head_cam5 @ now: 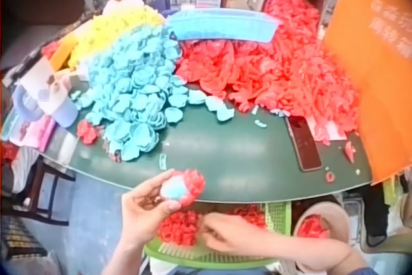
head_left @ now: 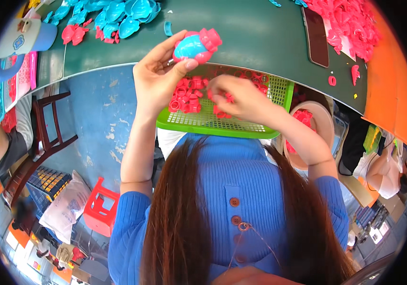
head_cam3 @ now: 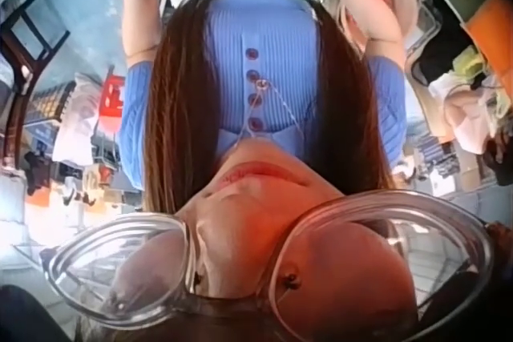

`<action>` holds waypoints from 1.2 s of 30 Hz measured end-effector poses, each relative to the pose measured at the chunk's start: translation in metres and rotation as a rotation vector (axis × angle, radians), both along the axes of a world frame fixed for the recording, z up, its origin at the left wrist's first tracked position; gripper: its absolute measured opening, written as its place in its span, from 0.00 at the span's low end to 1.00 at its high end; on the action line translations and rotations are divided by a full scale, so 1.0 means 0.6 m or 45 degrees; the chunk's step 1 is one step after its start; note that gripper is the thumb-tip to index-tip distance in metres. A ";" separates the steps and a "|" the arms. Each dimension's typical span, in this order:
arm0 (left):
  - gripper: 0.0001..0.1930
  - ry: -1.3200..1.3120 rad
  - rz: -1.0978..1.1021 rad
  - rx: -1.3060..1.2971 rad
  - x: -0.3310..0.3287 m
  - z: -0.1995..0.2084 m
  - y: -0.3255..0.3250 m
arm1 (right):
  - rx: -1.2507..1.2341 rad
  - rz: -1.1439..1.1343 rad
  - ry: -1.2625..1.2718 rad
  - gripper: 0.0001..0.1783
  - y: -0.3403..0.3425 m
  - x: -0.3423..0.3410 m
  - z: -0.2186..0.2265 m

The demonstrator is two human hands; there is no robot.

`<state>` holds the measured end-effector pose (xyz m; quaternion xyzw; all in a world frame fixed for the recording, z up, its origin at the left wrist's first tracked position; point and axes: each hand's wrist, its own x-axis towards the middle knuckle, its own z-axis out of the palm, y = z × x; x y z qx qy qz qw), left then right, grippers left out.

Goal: Manually assembling small pink and blue plastic toy components at a factory workbench.

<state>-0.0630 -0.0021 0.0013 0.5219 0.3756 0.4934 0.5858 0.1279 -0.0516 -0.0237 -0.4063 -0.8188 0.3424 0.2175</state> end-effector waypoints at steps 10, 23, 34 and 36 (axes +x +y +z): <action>0.27 0.096 -0.240 0.067 0.082 0.004 -0.032 | -0.638 -0.677 0.894 0.15 0.001 0.104 0.114; 0.27 0.217 -0.306 0.070 0.122 0.026 -0.045 | -0.606 -0.566 0.796 0.20 -0.003 0.153 0.114; 0.27 0.290 -0.405 0.086 0.132 0.044 -0.040 | -0.628 -0.606 0.965 0.17 -0.016 0.177 0.111; 0.27 0.347 -0.437 0.145 0.131 0.048 -0.039 | -0.564 -0.594 0.935 0.17 -0.018 0.183 0.108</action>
